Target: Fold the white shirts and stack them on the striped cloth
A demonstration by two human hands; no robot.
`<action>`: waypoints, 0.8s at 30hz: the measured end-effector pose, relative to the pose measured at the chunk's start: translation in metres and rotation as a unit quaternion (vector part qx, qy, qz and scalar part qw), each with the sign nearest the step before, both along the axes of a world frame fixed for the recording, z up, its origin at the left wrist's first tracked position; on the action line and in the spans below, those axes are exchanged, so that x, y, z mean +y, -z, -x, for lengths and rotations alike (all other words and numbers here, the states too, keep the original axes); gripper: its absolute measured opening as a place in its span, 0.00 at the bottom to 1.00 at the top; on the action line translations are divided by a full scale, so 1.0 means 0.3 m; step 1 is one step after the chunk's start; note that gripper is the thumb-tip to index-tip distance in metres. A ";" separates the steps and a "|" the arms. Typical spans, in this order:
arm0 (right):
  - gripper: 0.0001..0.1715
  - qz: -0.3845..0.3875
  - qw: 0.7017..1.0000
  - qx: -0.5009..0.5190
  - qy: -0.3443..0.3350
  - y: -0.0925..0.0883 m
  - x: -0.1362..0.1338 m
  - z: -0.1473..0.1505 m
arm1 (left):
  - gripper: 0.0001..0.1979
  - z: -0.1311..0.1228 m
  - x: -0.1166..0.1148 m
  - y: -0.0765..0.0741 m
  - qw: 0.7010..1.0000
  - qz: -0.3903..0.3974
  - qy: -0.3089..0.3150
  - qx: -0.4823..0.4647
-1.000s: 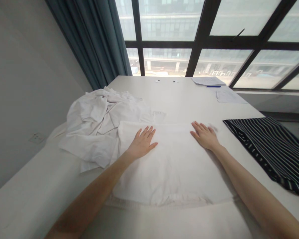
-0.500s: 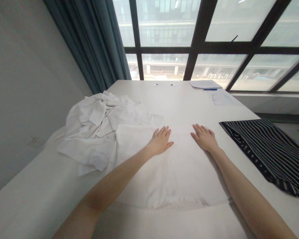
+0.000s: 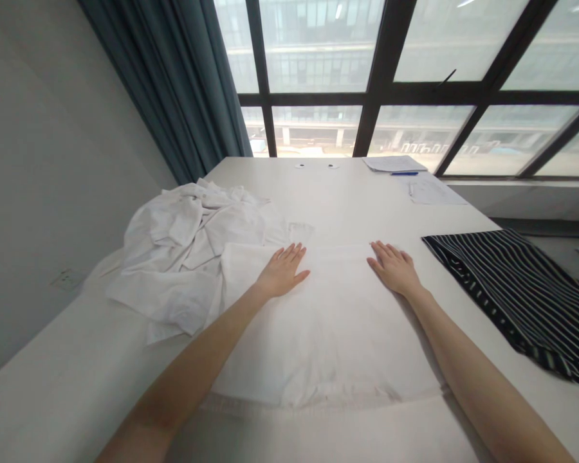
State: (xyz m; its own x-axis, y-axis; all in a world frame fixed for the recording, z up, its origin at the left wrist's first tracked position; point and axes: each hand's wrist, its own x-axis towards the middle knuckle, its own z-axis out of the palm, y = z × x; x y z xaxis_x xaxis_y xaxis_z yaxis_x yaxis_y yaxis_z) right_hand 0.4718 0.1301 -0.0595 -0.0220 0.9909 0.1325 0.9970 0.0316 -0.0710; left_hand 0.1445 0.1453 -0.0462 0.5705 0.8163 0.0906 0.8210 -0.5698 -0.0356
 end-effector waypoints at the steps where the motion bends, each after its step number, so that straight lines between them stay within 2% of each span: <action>1: 0.34 -0.001 1.000 0.001 0.000 0.000 0.000 0.000 | 0.31 0.020 0.000 0.001 1.000 -0.005 -0.003 0.000; 7: 0.33 -0.006 1.000 0.007 0.013 0.001 -0.005 -0.018 | 0.30 0.093 0.001 0.000 1.000 -0.028 -0.013 -0.005; 15: 0.33 -0.029 0.996 0.043 0.077 0.016 0.001 -0.083 | 0.29 0.264 0.026 0.008 0.993 -0.047 -0.100 -0.035; 18: 0.35 -0.049 0.991 0.070 0.104 0.026 0.011 -0.107 | 0.28 0.295 0.031 0.004 0.988 -0.077 -0.122 -0.059; 21: 0.34 -0.073 0.986 0.107 0.105 0.030 0.022 -0.124 | 0.27 0.307 0.036 -0.012 0.968 -0.135 -0.180 -0.109; 24: 0.33 -0.099 0.979 0.154 0.086 0.024 0.030 -0.134 | 0.23 0.326 0.041 -0.028 0.933 -0.170 -0.267 -0.168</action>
